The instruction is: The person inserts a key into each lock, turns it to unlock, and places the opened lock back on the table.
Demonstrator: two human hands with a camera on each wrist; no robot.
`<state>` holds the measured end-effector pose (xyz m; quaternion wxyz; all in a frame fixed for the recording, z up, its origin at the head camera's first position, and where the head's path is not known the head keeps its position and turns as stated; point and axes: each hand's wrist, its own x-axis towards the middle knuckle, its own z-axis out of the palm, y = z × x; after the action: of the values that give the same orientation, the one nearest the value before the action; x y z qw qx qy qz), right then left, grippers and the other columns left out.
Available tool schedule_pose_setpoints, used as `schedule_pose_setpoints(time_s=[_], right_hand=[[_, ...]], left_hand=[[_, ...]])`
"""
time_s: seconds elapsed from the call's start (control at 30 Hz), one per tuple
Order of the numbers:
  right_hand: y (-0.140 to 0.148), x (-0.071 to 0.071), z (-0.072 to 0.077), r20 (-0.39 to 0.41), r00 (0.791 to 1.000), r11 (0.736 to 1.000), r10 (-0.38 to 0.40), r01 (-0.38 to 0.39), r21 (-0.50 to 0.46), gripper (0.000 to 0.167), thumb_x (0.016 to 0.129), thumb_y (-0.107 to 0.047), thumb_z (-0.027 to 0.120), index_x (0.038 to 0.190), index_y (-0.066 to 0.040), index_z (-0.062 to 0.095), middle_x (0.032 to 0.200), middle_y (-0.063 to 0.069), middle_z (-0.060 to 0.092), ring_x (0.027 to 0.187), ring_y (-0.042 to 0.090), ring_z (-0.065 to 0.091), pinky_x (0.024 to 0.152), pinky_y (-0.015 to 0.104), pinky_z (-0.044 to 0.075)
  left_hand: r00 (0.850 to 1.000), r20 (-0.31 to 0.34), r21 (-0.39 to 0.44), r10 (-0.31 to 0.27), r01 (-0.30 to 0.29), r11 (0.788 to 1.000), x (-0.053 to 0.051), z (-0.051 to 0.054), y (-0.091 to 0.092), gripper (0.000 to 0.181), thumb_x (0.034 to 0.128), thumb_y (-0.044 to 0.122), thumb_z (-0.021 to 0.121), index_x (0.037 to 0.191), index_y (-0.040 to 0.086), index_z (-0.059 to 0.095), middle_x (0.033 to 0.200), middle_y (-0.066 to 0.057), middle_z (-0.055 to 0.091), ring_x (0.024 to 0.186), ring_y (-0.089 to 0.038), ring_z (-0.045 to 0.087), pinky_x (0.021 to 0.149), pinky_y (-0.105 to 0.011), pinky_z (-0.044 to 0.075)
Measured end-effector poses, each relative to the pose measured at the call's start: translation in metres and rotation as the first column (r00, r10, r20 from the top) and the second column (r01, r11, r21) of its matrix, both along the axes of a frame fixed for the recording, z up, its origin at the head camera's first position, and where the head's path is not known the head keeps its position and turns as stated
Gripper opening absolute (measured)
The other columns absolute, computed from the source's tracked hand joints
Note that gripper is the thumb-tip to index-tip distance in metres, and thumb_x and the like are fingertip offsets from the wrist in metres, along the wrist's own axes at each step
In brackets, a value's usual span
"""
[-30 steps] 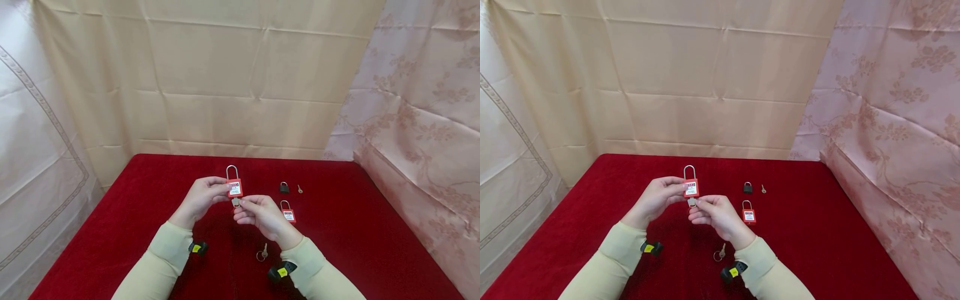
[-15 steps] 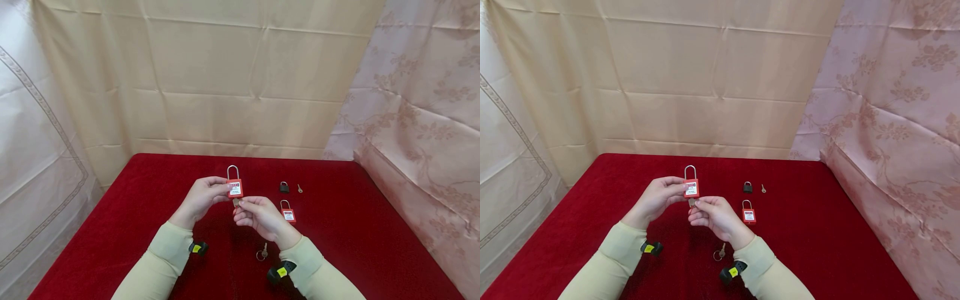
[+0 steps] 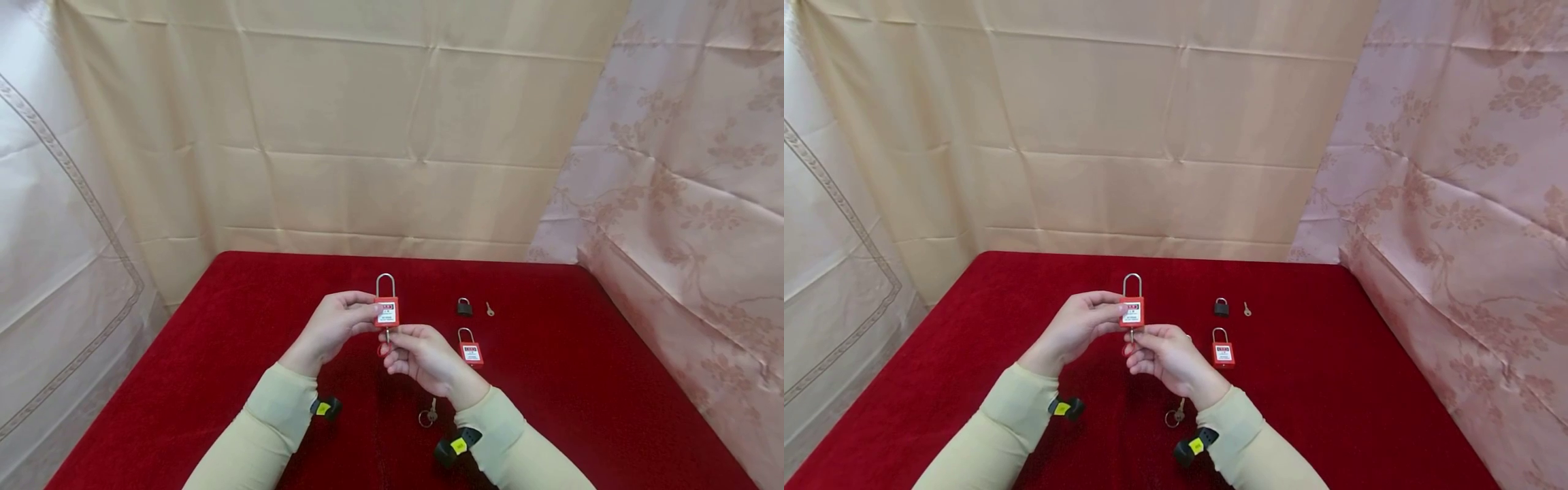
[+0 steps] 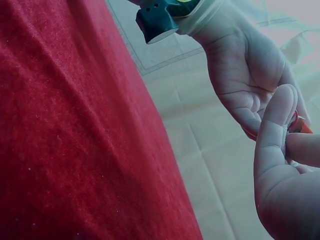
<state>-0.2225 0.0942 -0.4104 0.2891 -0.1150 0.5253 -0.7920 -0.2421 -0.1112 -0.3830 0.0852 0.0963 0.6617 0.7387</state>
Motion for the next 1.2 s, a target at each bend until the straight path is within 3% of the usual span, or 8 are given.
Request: schedule_pose_setpoints(time_s=[0.33,0.47,0.63,0.93,1.2], right_hand=[[0.001,-0.002,-0.001,-0.011,1.000,0.999,-0.021,0.021,0.030,0.017,0.105,-0.007,0.053,0.111,0.002,0.066,0.084,0.007,0.067,0.068,0.011,0.067,0.067,0.024,0.059],[0.003,-0.002,-0.001,-0.027,0.999,0.998,-0.028,0.030,0.047,0.023,0.105,-0.008,0.054,0.120,0.007,0.062,0.084,0.007,0.067,0.068,0.011,0.067,0.068,0.025,0.059],[0.006,-0.004,0.000,-0.072,0.996,0.995,-0.048,0.054,0.088,0.024,0.104,-0.010,0.055,0.119,0.009,0.060,0.084,0.008,0.066,0.067,0.011,0.066,0.066,0.026,0.059],[0.024,-0.013,0.009,-0.177,0.981,0.970,-0.084,0.121,0.210,0.032,0.102,-0.019,0.064,0.122,0.006,0.061,0.092,0.013,0.067,0.073,0.016,0.069,0.068,0.031,0.061],[0.045,-0.019,0.022,-0.250,0.955,0.956,-0.158,0.212,0.204,0.029,0.101,-0.020,0.065,0.120,0.001,0.063,0.098,0.016,0.066,0.080,0.020,0.068,0.070,0.031,0.061]], left_hand=[[1.000,0.000,-0.007,0.007,-0.007,1.000,0.000,0.000,0.001,0.034,0.0946,0.008,0.071,0.122,-0.010,0.062,0.116,-0.021,0.068,0.097,-0.027,0.070,0.087,-0.038,0.059],[1.000,0.003,-0.020,0.012,-0.012,1.000,0.000,0.000,0.000,0.034,0.0945,0.010,0.072,0.122,-0.009,0.063,0.116,-0.021,0.069,0.098,-0.027,0.070,0.087,-0.038,0.059],[1.000,0.005,-0.014,0.015,-0.015,1.000,0.000,0.001,-0.001,0.035,0.0947,0.010,0.073,0.123,-0.009,0.063,0.116,-0.021,0.068,0.098,-0.027,0.070,0.087,-0.039,0.059],[0.999,-0.003,-0.001,0.034,-0.034,0.999,-0.002,0.002,-0.003,0.036,0.0944,0.010,0.073,0.124,-0.007,0.063,0.115,-0.021,0.069,0.096,-0.027,0.070,0.086,-0.040,0.060],[1.000,0.005,-0.005,0.025,-0.025,1.000,0.000,0.001,-0.002,0.036,0.0933,0.010,0.074,0.123,-0.007,0.064,0.117,-0.021,0.068,0.097,-0.028,0.070,0.085,-0.038,0.060]])
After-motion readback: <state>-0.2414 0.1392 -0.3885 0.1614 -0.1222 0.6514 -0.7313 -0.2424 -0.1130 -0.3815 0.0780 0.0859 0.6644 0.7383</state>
